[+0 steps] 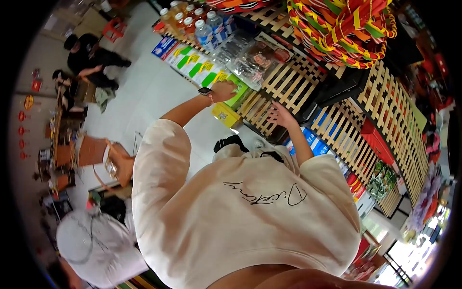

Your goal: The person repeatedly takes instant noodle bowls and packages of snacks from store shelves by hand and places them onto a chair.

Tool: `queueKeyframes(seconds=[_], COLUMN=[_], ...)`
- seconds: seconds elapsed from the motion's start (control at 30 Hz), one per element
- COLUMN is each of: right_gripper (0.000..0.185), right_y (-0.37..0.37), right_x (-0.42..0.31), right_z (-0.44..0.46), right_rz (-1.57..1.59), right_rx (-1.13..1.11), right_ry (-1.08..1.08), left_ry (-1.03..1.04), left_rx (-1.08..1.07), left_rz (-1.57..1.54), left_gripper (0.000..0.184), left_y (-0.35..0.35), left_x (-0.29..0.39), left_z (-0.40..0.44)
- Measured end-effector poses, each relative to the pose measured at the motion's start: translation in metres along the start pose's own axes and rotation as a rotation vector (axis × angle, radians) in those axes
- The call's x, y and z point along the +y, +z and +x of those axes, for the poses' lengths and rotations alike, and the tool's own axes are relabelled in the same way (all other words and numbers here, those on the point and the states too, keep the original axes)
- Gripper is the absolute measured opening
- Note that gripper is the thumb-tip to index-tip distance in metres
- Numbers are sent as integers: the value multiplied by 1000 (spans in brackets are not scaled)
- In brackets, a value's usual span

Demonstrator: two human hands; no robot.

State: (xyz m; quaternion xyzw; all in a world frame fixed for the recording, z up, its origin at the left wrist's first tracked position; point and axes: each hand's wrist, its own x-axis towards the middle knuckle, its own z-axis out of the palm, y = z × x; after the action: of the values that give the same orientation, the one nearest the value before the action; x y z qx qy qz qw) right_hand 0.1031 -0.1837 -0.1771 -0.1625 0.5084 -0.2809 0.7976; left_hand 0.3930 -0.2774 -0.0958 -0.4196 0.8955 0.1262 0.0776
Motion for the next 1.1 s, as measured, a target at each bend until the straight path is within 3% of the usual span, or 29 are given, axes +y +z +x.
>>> queueKeyframes(seconds=[0.07, 0.13, 0.2, 0.23, 0.27, 0.37, 0.47, 0.5, 0.53, 0.57, 0.63, 0.67, 0.73, 0.77, 0.8, 0.87, 0.9, 1.0, 1.1], right_gripper=[72, 73, 63, 59, 56, 51, 63, 66, 61, 60, 58, 57, 54, 52, 49, 48, 49, 57, 66], right_y=[20, 43, 58, 58, 57, 76, 101, 100, 101, 94, 101, 109, 116, 119, 157, 187, 201, 235, 244], right_x=[-26, -34, -25, -20, -17, -28, -25, -23, -16, -9, 16, 28, 54, 70, 56, 67, 72, 77, 115], right_z=[24, 38, 58, 77, 92, 116, 116, 118, 120, 111, 96, 89, 75, 68, 21, -14, -37, -109, -151], right_rz=[189, 272, 394, 436, 478, 491, 508, 503, 522, 566, 663, 708, 721, 691, 756, 771, 755, 794, 540], right_rx=[31, 137, 224, 254, 287, 510, 637, 629, 668, 661, 628, 605, 481, 384, 400, 278, 207, 228, 304], right_ry=[6, -52, -116, -140, -168, -280, -381, -371, -373, -379, -393, -404, -441, -472, -558, -665, -732, -744, -808], left_ry=[-28, -4, -51, -241, -187, -218, -279, -134, -201, -49, -210, -114, -93, -98, 66, -170, -127, -252, -22], left_rx=[221, 211, 209, 115, 183, 238, 206, 238, 81, 88, -217, -32, -102, -271, -227, -878, -1073, -1395, -1640], left_rz=[-83, -255, -390, -578, -613, -579, -604, -844, -1163, -1182, -1168, -1239, -1034, -1055, -1245, -1763, -1897, -1969, -1907], left_gripper=[41, 51, 56, 63, 68, 65, 49, 42, 37, 34, 37, 38, 41, 43, 51, 55, 51, 56, 61], left_y=[0, 4, -7, 7, -4, 72, 71, 132, 99, 82, 51, 56, 67, 68, 55, 45, 31, 42, 57], left_x=[-33, -64, -83, -97, -91, -131, -129, -170, -149, -144, -126, -113, -111, -106, -85, -66, -47, -25, 8], left_z=[37, 70, 108, 126, 123, 176, 175, 203, 179, 166, 139, 120, 95, 81, 57, 17, -1, -23, -24])
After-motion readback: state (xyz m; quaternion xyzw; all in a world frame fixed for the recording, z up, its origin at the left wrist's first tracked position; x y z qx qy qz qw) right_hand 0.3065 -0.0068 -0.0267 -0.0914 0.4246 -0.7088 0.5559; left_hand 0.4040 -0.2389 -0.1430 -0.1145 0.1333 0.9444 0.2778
